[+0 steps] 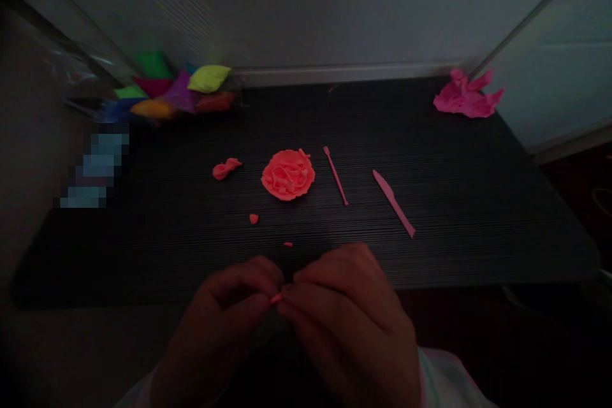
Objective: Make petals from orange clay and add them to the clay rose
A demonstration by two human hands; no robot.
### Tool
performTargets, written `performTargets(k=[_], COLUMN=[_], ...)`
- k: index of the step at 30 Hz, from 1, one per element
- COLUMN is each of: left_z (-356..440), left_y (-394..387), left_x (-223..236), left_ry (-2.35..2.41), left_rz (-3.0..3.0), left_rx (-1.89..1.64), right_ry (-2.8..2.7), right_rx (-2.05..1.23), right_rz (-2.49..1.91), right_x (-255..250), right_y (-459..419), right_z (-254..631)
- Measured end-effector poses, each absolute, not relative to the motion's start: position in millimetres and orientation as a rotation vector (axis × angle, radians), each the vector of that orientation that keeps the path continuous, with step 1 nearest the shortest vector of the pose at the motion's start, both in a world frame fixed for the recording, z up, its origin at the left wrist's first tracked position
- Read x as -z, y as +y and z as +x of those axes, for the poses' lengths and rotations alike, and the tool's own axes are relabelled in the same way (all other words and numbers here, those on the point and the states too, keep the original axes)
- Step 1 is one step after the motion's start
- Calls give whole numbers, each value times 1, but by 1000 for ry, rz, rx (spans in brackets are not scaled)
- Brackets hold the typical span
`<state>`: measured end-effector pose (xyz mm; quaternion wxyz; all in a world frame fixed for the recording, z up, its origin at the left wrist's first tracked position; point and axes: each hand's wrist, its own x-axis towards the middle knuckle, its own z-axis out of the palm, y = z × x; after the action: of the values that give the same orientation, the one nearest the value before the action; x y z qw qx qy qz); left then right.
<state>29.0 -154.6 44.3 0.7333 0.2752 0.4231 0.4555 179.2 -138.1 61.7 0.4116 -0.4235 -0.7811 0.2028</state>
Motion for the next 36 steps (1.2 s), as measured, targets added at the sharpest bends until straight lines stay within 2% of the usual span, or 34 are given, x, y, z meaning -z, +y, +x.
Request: performTargets(k=[17, 26, 36], left_z=[29, 29, 29], left_y=[-153, -155, -153], left_x=[-45, -41, -45], left_ry=[905, 1051, 1088], left_rz=[589, 713, 747], left_rx=[-1018, -1084, -1011], right_ry=[-1740, -1827, -1867], right_rx=[-868, -704, -686], right_rz=[-1090, -1119, -1124], right_x=[-54, -54, -53], right_y=[-144, -145, -144], right_z=[170, 170, 170])
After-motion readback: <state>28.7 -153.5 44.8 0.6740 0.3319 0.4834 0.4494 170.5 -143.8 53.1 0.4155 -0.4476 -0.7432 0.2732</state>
